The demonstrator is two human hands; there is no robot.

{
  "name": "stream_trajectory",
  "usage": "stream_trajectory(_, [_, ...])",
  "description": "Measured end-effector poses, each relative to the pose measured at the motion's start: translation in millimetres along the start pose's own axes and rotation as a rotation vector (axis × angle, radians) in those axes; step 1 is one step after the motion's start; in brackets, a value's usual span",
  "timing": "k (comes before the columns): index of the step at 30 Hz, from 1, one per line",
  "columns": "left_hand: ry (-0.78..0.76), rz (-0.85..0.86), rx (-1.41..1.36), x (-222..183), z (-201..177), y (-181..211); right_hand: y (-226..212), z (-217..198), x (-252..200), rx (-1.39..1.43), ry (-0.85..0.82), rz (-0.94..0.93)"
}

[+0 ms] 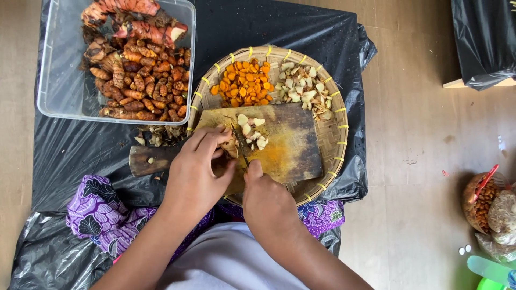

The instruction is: Slicing turmeric and ginger roots into small pieces using a knife on a wooden cutting board.

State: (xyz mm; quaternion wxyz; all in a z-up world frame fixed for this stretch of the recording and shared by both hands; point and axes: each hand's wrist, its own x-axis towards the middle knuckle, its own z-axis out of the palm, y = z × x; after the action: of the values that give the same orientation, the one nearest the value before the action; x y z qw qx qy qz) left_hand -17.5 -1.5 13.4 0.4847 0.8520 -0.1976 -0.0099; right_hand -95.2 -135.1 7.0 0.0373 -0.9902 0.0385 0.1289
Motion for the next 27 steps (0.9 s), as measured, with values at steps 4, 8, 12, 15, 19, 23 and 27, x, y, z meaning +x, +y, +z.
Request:
stream_trajectory(4, [0.02,0.025,0.017,-0.4,-0.6,-0.1,-3.8,4.2,4.8,-0.106,0.049,-0.01])
stream_trajectory(8, [-0.006,0.026,0.048,5.9,-4.6,-0.3,-4.2,7.3,21.8,0.012,-0.091,0.069])
stream_trajectory(12, [-0.001,0.048,0.117,6.2,0.5,-4.2,-2.6,12.7,31.7,0.063,-0.122,0.061])
stream_trajectory(15, [-0.002,0.062,0.119,5.3,-2.0,-2.3,-2.0,10.8,28.8,0.077,-0.103,0.039])
stream_trajectory(19, [0.017,0.074,0.144,5.4,0.8,-4.9,4.9,14.2,9.3,0.115,-0.108,0.045])
stream_trajectory(23, [0.012,0.094,0.146,10.4,-1.7,-2.2,8.8,14.6,7.0,0.053,-0.139,0.026])
stream_trajectory(27, [0.024,0.13,0.172,12.9,-1.4,-6.1,7.3,10.4,17.7,0.016,-0.218,-0.016])
